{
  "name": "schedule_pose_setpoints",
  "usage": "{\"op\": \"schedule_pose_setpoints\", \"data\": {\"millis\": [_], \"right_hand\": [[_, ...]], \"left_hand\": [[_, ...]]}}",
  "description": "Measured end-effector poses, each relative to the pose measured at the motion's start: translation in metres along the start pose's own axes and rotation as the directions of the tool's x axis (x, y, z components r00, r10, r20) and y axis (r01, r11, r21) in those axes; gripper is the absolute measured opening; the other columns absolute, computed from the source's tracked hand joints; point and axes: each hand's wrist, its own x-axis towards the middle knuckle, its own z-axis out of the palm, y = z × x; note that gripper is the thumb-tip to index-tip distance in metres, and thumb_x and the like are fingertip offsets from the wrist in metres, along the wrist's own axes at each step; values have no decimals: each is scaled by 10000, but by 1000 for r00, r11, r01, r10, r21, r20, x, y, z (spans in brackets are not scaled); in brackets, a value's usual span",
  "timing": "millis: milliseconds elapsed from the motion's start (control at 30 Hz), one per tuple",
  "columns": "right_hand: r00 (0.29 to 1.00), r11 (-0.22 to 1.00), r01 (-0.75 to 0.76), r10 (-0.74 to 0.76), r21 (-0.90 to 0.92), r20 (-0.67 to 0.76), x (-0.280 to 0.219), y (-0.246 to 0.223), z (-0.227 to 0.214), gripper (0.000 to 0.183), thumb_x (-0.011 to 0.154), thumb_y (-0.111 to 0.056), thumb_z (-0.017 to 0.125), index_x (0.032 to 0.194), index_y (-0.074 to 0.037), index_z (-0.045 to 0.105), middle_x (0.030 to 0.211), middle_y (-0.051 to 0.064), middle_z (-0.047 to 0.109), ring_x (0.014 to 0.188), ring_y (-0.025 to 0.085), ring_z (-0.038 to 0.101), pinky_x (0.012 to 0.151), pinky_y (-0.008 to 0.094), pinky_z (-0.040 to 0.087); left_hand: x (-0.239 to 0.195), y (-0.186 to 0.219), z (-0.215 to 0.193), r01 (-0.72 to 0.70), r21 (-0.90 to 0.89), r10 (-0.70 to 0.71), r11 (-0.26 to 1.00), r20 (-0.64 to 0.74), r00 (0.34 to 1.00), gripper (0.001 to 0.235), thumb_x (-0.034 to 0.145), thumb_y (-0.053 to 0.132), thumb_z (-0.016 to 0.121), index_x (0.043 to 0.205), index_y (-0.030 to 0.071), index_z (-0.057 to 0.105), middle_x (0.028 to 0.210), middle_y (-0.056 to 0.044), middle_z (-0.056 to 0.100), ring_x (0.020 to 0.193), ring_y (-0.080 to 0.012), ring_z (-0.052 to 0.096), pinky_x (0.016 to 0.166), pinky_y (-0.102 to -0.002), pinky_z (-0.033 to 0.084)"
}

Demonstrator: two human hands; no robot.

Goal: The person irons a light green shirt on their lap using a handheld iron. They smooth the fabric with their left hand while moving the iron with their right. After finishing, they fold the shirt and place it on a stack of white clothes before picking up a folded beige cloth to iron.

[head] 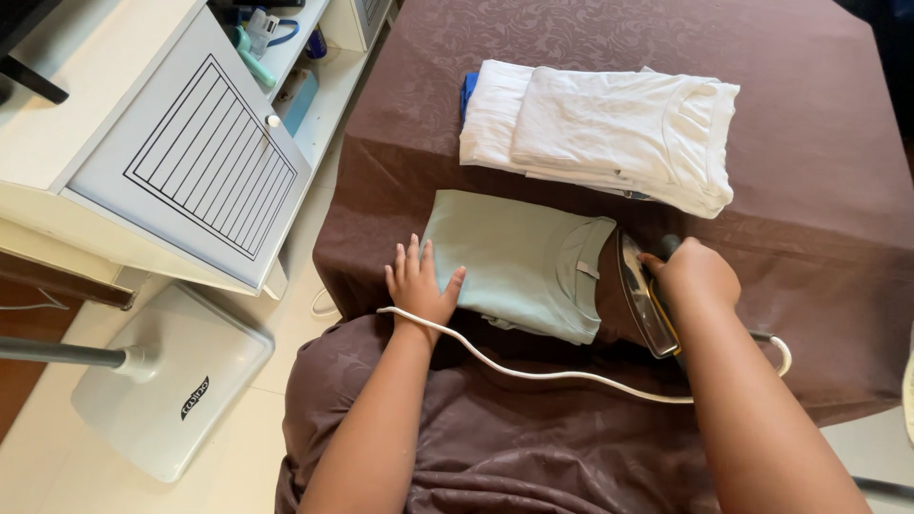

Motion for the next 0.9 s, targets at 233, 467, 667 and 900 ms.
{"op": "schedule_pose_setpoints", "data": {"millis": [233, 467, 667, 900], "right_hand": [[998, 999, 40, -41, -23, -49, -10, 7, 1, 731, 955, -634, 620, 1328, -5, 639, 1185, 257, 759, 1166, 436, 695, 938, 542, 557], [995, 1000, -19, 18, -7, -98, -7, 15, 12, 622, 947, -722, 561, 1122, -134, 662, 1016, 172, 782, 960, 438, 714, 657, 520, 510], [958, 996, 69, -80, -53, -274, -13, 36, 42, 683, 971, -797, 540, 1033, -122, 619, 856, 174, 759, 824, 447, 703, 580, 516, 491], [844, 932, 327, -362, -156, -396, -49, -17, 31, 564, 874, -747, 667, 978, -195, 616, 722, 87, 714, 682, 374, 693, 516, 459, 464]], "left_hand": [[-51, 65, -2, -410, -69, 410, 909, -8, 912, 321, 869, 521, 639, 811, 212, 571, 810, 2, 525, 862, -252, 608, 775, -451, 501], [-85, 96, 14, 736, -379, -410, 561, 646, 644, 609, 826, 717, 597, 976, 135, 697, 801, -77, 709, 708, -235, 646, 653, -358, 504], [-75, 79, 45, 845, -528, -380, -84, 801, 462, 557, 859, 489, 694, 1251, 111, 574, 1225, -73, 674, 911, -222, 762, 700, -334, 635], [-87, 72, 93, 781, -619, -434, -84, 728, 531, 187, 1008, 326, 621, 1076, 154, 592, 998, -47, 705, 810, -162, 751, 699, -268, 588]]}}
